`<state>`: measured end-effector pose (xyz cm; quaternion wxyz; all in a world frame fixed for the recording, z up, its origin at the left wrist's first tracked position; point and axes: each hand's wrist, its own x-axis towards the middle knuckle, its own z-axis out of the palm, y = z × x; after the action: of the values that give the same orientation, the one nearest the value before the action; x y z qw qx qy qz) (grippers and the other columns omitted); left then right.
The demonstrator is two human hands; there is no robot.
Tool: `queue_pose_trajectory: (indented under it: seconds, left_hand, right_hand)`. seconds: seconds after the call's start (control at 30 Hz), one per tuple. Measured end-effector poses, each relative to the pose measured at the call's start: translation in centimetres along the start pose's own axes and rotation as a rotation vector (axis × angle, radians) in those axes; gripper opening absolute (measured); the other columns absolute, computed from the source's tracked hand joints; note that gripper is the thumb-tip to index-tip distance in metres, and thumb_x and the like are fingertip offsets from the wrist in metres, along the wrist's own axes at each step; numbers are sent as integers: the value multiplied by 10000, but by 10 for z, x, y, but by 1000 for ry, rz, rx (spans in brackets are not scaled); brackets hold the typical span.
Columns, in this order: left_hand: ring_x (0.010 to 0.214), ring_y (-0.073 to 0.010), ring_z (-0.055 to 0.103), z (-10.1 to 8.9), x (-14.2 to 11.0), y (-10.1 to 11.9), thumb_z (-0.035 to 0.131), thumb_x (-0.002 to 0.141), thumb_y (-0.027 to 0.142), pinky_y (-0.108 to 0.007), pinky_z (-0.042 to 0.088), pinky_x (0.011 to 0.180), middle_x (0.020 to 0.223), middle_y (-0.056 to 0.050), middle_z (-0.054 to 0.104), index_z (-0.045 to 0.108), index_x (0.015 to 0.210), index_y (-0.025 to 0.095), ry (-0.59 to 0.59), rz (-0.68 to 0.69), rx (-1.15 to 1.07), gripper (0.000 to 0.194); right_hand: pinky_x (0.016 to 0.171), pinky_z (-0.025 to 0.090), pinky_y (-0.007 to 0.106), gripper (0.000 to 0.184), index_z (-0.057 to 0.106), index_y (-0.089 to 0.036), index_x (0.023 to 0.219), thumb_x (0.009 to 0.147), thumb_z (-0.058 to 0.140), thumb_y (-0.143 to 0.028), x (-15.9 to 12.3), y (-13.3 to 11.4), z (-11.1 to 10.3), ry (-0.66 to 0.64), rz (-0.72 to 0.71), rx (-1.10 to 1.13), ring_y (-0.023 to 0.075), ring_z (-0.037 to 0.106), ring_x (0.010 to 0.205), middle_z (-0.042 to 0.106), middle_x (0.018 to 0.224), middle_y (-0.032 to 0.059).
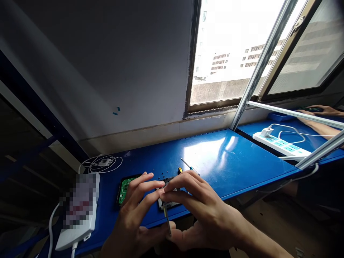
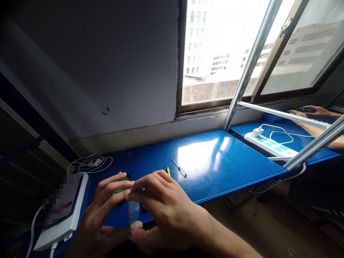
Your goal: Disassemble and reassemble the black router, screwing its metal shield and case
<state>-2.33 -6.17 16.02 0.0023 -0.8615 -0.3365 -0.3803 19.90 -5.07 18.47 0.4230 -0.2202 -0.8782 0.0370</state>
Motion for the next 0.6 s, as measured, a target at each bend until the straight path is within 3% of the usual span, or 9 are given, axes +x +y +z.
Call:
queue_pose_trajectory:
  seconds: [0.13,0.27,0.4,0.6]
  left_hand:
    - [1329,-322,451,-1,-3,-2,777,857,356,-497,479,1069,1274,-76,612,550,1301,271,10,-45,-26,506]
    - [1313,-331,447,3,-7,-5,796,833,379,-490,499,1025,1296,-76,565,563,1276,298,69,-85,-29,507]
    - [1319,-324,440,7,-8,-5,789,838,379,-475,503,1022,1323,-72,522,568,1285,306,97,-91,-64,503]
    - [1318,-333,437,3,-11,-4,805,829,411,-493,489,1037,1303,-73,531,556,1310,314,68,-55,-72,550]
  right_hand:
    - [987,503,376,616,534,-210,1351,815,790,-375,-2,4,0,-82,63,11,204,611,1065,609,1202,85]
    - [993,529,416,838,465,-185,1426,762,805,-565,-5,11,5,-192,162,32,257,604,1155,579,1292,140]
    - [911,558,407,718,550,-193,1346,773,806,-541,-8,18,16,-205,185,109,253,626,1062,604,1251,133]
    - [833,555,343,561,627,-213,1222,739,865,-369,-12,28,29,-82,152,246,208,632,962,639,1153,93]
